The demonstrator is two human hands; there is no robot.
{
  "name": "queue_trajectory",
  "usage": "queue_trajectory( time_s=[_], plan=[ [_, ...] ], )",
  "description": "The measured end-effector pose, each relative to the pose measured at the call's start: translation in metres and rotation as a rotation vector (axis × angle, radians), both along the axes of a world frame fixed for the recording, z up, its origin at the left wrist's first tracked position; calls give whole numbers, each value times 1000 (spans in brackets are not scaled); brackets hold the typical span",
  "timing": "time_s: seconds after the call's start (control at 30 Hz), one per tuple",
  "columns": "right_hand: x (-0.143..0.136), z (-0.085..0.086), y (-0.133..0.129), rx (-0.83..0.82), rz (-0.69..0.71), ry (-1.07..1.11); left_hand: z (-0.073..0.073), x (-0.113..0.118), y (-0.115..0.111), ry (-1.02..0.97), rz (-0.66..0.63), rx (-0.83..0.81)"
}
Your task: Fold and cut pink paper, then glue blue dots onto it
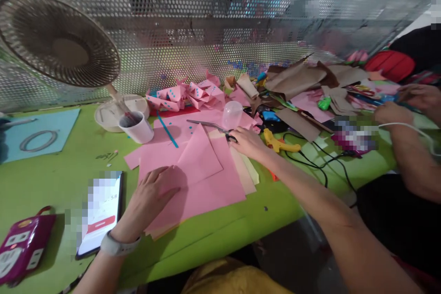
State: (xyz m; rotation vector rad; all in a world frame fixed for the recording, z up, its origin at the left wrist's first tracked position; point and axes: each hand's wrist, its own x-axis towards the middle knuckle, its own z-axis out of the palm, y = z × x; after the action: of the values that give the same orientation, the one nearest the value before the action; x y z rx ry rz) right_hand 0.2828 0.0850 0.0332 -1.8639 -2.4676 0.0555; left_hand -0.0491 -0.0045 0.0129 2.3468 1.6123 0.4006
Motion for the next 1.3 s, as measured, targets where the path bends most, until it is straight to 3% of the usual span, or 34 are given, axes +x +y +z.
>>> queue_trajectory(
  time_s=[0.1, 0.23, 0.37, 0.5, 0.67, 0.8, 0.9, 1.0, 1.1, 1.3],
  plan=[
    [18, 9, -18, 11, -22, 15, -1, -4, 3, -21, 15, -26],
    [59, 22, -51, 9, -163, 15, -6, -6, 8, -38, 25, -52],
    [86, 22, -75, -57, -188, 22, -11, -8, 12, -32, 24, -51],
    [82, 14, -82, -103, -171, -36, -8, -7, 13, -75, -9, -28],
    [67, 8, -80, -148, -271, -103, 10, 0, 7, -164, 42, -139],
    [66, 7, -78, -140, -295, -59, 18, 2, 3, -170, 30, -94],
    [68, 10, -81, -125, -291, -8, 19, -1, 4, -149, -20, -74],
    [73, 13, -87, -94, -294, 41, 20, -4, 4, -149, 8, -82],
    [81, 14, -96, -59, -317, 165, 22, -5, 2, -134, 54, -131],
    [91, 9, -103, -109, -369, 690, 25, -4, -1, -137, 35, -209]
  ],
)
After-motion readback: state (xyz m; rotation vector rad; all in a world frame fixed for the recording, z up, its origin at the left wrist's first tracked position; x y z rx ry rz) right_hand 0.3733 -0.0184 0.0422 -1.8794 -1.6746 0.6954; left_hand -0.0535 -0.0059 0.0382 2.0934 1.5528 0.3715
